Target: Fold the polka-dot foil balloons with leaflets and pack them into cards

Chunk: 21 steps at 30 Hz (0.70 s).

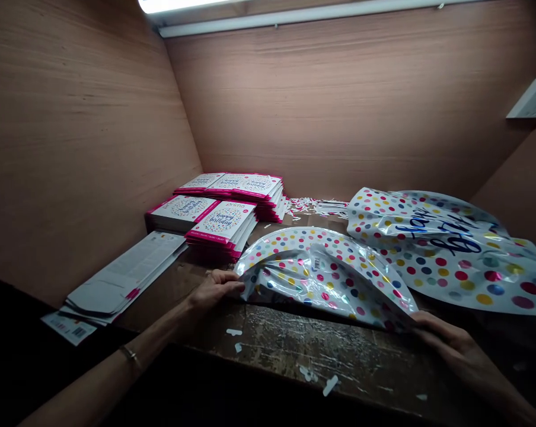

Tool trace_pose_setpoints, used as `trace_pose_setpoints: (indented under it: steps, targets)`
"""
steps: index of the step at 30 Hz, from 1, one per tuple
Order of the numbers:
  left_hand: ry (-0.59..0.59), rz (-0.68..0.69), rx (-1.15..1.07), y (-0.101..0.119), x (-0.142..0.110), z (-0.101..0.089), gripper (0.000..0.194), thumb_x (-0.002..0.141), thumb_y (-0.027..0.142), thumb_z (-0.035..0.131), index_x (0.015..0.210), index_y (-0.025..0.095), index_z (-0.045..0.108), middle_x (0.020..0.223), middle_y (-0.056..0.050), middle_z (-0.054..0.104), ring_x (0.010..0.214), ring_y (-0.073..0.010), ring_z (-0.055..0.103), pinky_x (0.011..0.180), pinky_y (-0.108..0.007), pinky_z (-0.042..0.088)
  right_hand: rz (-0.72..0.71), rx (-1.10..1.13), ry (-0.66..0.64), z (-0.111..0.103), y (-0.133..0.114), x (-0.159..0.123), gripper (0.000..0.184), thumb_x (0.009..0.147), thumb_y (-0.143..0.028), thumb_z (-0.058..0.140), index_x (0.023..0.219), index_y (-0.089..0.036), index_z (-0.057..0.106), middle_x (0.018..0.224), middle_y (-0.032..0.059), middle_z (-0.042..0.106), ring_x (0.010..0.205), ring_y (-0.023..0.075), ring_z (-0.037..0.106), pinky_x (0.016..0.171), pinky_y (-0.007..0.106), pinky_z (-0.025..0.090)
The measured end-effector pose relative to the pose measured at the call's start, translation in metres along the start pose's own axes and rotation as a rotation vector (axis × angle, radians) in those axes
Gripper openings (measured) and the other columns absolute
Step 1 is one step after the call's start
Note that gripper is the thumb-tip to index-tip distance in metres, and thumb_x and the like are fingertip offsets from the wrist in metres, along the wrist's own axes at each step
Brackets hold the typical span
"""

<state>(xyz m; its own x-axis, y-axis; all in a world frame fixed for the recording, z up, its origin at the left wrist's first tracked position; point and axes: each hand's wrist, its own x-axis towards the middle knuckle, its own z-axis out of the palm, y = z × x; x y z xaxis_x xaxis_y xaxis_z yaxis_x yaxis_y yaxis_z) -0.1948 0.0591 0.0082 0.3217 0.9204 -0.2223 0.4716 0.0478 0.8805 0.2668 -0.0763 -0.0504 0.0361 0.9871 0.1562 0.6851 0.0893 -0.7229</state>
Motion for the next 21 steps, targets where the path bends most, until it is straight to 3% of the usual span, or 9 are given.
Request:
trace_pose_setpoints:
  steps: [2, 4, 7, 9, 13, 18, 21]
  targets:
    - [0.144, 0.053, 0.122, -0.006, -0.007, 0.004, 0.032, 0.075, 0.043, 0.051, 0.075, 0.012, 0.061, 0.070, -0.002, 0.061, 0.067, -0.0143, 0.055, 0.061, -0.022, 0.041, 0.010, -0.010, 0.092, 0.006, 0.000, -0.004, 0.031, 0.077, -0.047, 0.051, 0.089, -0.023, 0.066, 0.097, 0.0035, 0.069, 0.088, 0.0245, 0.065, 0.072, 0.028, 0.055]
    - [0.286, 0.050, 0.459, -0.009, -0.010, 0.010, 0.030, 0.082, 0.037, 0.042, 0.074, 0.014, 0.060, 0.070, -0.002, 0.061, 0.069, -0.0152, 0.057, 0.062, -0.021, 0.041, 0.055, -0.100, 0.182, 0.013, -0.007, -0.006, 0.033, 0.078, -0.048, 0.047, 0.088, -0.022, 0.064, 0.089, 0.0044, 0.070, 0.080, 0.0240, 0.066, 0.063, 0.028, 0.055]
    - [0.370, -0.018, 0.863, -0.011, -0.010, 0.019, 0.027, 0.087, 0.027, 0.037, 0.079, 0.015, 0.059, 0.073, -0.006, 0.064, 0.073, -0.0191, 0.060, 0.065, -0.025, 0.040, 0.128, -0.382, 0.208, 0.025, -0.022, -0.012, 0.036, 0.084, -0.047, 0.035, 0.084, -0.023, 0.061, 0.066, 0.0042, 0.067, 0.059, 0.0244, 0.065, 0.050, 0.032, 0.051]
    - [0.358, -0.032, 0.937, -0.013, -0.009, 0.023, 0.026, 0.089, 0.026, 0.037, 0.083, 0.014, 0.059, 0.075, -0.010, 0.065, 0.074, -0.0228, 0.062, 0.065, -0.028, 0.040, 0.131, -0.596, 0.182, 0.032, -0.031, -0.019, 0.039, 0.087, -0.045, 0.029, 0.080, -0.023, 0.060, 0.053, 0.0030, 0.062, 0.047, 0.0252, 0.061, 0.044, 0.035, 0.046]
    - [0.323, -0.019, 1.044, -0.018, -0.006, 0.028, 0.027, 0.091, 0.027, 0.035, 0.089, 0.013, 0.058, 0.081, -0.013, 0.066, 0.080, -0.0256, 0.063, 0.066, -0.030, 0.041, 0.074, -0.845, 0.192, 0.040, -0.039, -0.033, 0.041, 0.091, -0.040, 0.026, 0.087, -0.019, 0.061, 0.048, 0.0055, 0.059, 0.047, 0.0266, 0.061, 0.042, 0.034, 0.043]
    - [0.344, -0.028, 1.112, -0.016, -0.001, 0.022, 0.031, 0.092, 0.030, 0.034, 0.090, 0.011, 0.059, 0.081, -0.014, 0.065, 0.077, -0.0282, 0.063, 0.065, -0.034, 0.043, 0.076, -0.945, 0.248, 0.042, -0.044, -0.044, 0.047, 0.091, -0.039, 0.026, 0.104, -0.010, 0.061, 0.042, 0.0075, 0.054, 0.042, 0.0282, 0.058, 0.040, 0.035, 0.042]
    - [0.430, -0.006, 1.136, -0.001, -0.006, 0.032, 0.035, 0.092, 0.030, 0.033, 0.099, 0.008, 0.058, 0.093, -0.019, 0.062, 0.089, -0.0315, 0.059, 0.076, -0.042, 0.043, 0.043, -0.966, 0.269, 0.043, -0.045, -0.051, 0.046, 0.090, -0.039, 0.031, 0.106, -0.008, 0.061, 0.040, 0.0077, 0.052, 0.041, 0.0280, 0.056, 0.043, 0.036, 0.040]
